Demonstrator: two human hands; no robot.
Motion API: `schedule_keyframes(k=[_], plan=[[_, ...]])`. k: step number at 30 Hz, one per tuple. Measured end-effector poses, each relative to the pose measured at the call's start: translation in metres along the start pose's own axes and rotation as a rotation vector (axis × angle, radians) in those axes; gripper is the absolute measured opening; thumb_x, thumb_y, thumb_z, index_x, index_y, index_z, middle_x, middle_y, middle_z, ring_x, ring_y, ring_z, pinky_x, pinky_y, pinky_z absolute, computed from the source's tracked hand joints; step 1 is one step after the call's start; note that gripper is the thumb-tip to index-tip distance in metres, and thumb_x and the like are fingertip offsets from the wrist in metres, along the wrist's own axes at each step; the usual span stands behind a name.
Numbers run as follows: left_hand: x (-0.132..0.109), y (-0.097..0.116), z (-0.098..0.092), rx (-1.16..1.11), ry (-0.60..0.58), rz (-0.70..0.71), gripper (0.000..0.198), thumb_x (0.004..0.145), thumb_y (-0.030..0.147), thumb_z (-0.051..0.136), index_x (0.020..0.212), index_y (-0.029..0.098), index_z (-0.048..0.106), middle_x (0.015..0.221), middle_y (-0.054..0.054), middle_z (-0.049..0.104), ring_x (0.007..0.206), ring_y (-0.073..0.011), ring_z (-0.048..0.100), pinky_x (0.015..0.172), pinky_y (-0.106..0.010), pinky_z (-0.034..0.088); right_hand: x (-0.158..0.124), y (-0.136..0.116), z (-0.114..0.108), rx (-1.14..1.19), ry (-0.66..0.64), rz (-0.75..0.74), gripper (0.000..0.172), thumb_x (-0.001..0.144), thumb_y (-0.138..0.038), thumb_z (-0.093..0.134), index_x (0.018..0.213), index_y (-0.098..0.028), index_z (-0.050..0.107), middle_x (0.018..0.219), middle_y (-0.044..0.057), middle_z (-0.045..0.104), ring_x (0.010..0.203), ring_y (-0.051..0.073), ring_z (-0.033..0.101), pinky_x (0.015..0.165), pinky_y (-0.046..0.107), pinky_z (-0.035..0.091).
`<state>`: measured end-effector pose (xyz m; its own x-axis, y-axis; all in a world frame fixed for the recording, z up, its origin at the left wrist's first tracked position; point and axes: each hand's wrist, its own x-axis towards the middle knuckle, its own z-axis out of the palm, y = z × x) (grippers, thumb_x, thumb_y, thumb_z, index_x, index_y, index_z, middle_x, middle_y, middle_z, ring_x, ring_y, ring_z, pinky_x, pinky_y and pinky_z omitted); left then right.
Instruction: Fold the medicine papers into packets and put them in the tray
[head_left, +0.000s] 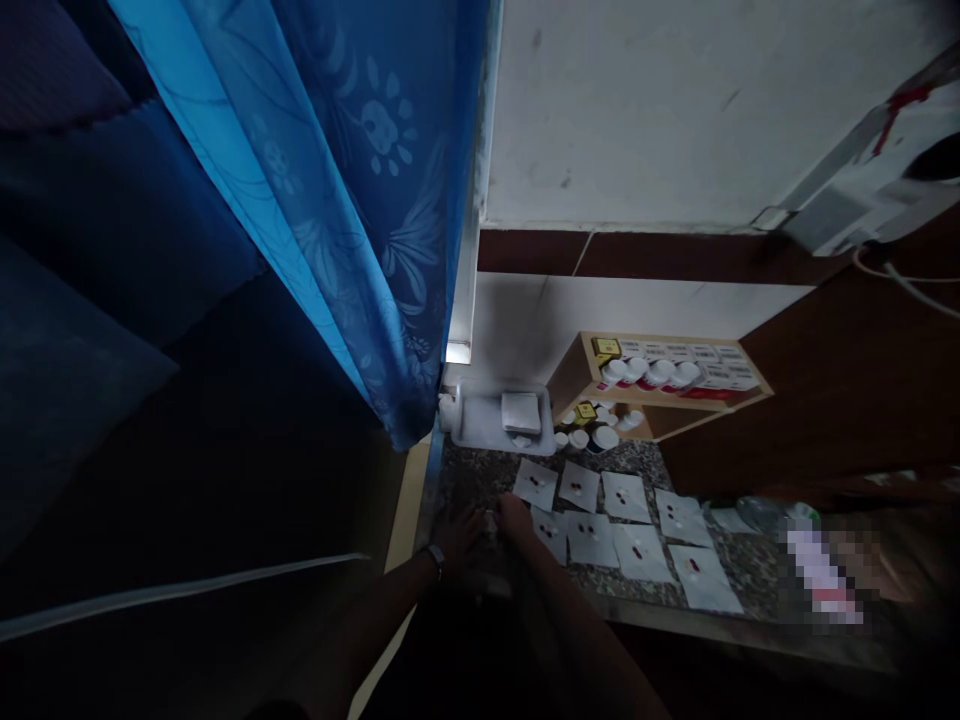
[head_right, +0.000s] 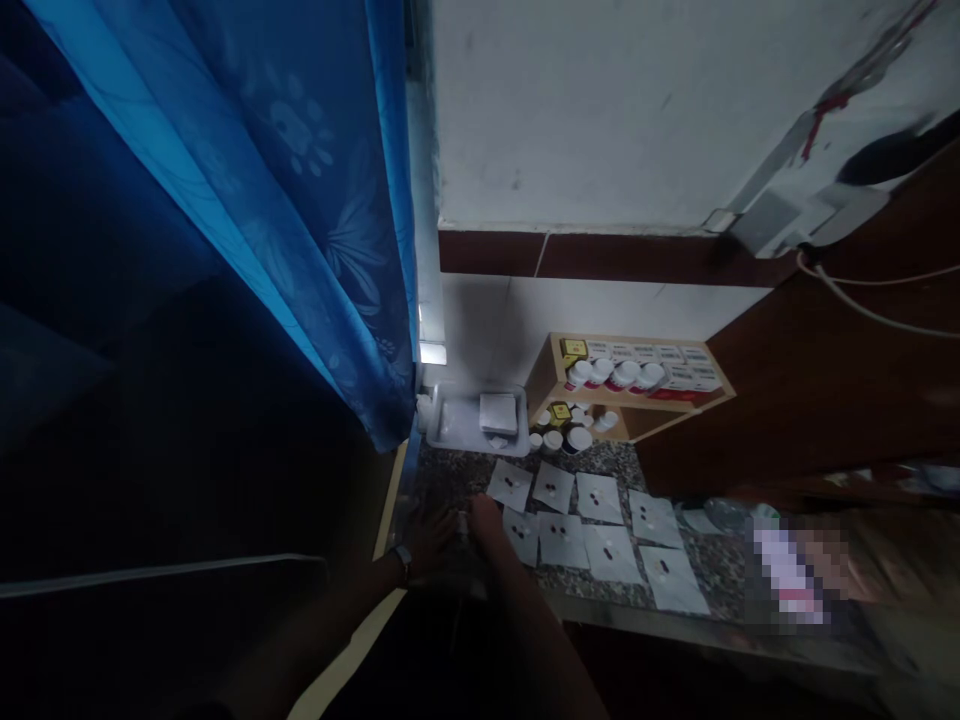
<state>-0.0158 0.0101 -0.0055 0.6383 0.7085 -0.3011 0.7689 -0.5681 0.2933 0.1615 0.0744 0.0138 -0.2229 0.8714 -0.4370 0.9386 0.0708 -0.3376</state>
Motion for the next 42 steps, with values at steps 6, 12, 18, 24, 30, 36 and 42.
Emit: schedule_keyframes(k=[6, 12, 18, 24, 30, 36, 42], plan=[[0.004, 0.0, 0.001, 0.028, -0.009, -0.005, 0.063, 0.092, 0.049, 0.032, 0.146, 0.019, 0.018, 0.151, -0.012, 0.018, 0.137, -0.0297, 0.016, 0.105, -0.058, 0.014, 0.003, 0.003, 0.0, 0.217, -0.031, 0.073, 0.016, 0.076, -0.016, 0.054, 0.086, -0.016, 0.066, 0.089, 0.005, 0.068, 0.084, 0.015, 0.059, 0.068, 0.02, 0.036], [0.007, 0.005, -0.007, -0.007, -0.04, -0.048, 0.064, 0.092, 0.048, 0.028, 0.146, 0.017, 0.014, 0.152, -0.013, 0.017, 0.138, -0.03, 0.013, 0.105, -0.06, 0.014, -0.002, 0.0, 0.005, 0.234, 0.028, 0.159, 0.017, 0.078, -0.027, 0.055, 0.086, -0.016, 0.066, 0.088, 0.006, 0.068, 0.083, 0.017, 0.06, 0.066, 0.022, 0.036], [0.008, 0.009, -0.002, -0.052, -0.014, -0.068, 0.063, 0.092, 0.045, 0.027, 0.147, 0.015, 0.014, 0.151, -0.015, 0.016, 0.138, -0.0295, 0.013, 0.106, -0.057, 0.014, -0.011, -0.004, 0.013, 0.11, 0.123, 0.08, 0.018, 0.086, -0.025, 0.047, 0.087, -0.017, 0.063, 0.091, 0.006, 0.066, 0.087, 0.016, 0.058, 0.071, 0.022, 0.035], [0.012, 0.009, 0.002, -0.053, 0.024, -0.035, 0.059, 0.09, 0.045, 0.036, 0.144, 0.023, 0.027, 0.149, -0.013, 0.025, 0.136, -0.0322, 0.021, 0.105, -0.055, 0.017, -0.014, -0.001, 0.024, 0.009, 0.171, -0.041, 0.019, 0.088, -0.02, 0.043, 0.089, -0.018, 0.062, 0.093, 0.007, 0.064, 0.09, 0.017, 0.056, 0.073, 0.023, 0.035], [0.021, 0.009, -0.001, -0.045, 0.035, -0.034, 0.054, 0.089, 0.046, 0.044, 0.139, 0.027, 0.035, 0.146, -0.01, 0.032, 0.131, -0.0317, 0.028, 0.105, -0.058, 0.02, -0.017, 0.007, 0.023, 0.066, 0.221, -0.099, 0.018, 0.086, -0.018, 0.044, 0.082, -0.02, 0.062, 0.09, 0.006, 0.064, 0.088, 0.017, 0.056, 0.074, 0.023, 0.036], [0.023, 0.01, -0.006, -0.02, 0.074, -0.062, 0.042, 0.089, 0.038, 0.053, 0.126, 0.018, 0.048, 0.133, -0.01, 0.045, 0.117, -0.0264, 0.046, 0.098, -0.051, 0.038, -0.016, 0.001, 0.016, 0.251, 0.228, 0.049, 0.017, 0.082, -0.023, 0.047, 0.086, -0.019, 0.063, 0.086, 0.005, 0.066, 0.083, 0.017, 0.059, 0.069, 0.022, 0.037], [0.017, 0.012, -0.004, -0.013, 0.088, -0.088, 0.036, 0.09, 0.035, 0.053, 0.12, 0.017, 0.051, 0.123, -0.01, 0.051, 0.106, -0.0227, 0.054, 0.088, -0.045, 0.047, -0.009, -0.007, 0.011, 0.387, 0.15, 0.079, 0.022, 0.078, -0.021, 0.048, 0.086, -0.017, 0.067, 0.09, 0.006, 0.069, 0.087, 0.017, 0.06, 0.074, 0.022, 0.039]])
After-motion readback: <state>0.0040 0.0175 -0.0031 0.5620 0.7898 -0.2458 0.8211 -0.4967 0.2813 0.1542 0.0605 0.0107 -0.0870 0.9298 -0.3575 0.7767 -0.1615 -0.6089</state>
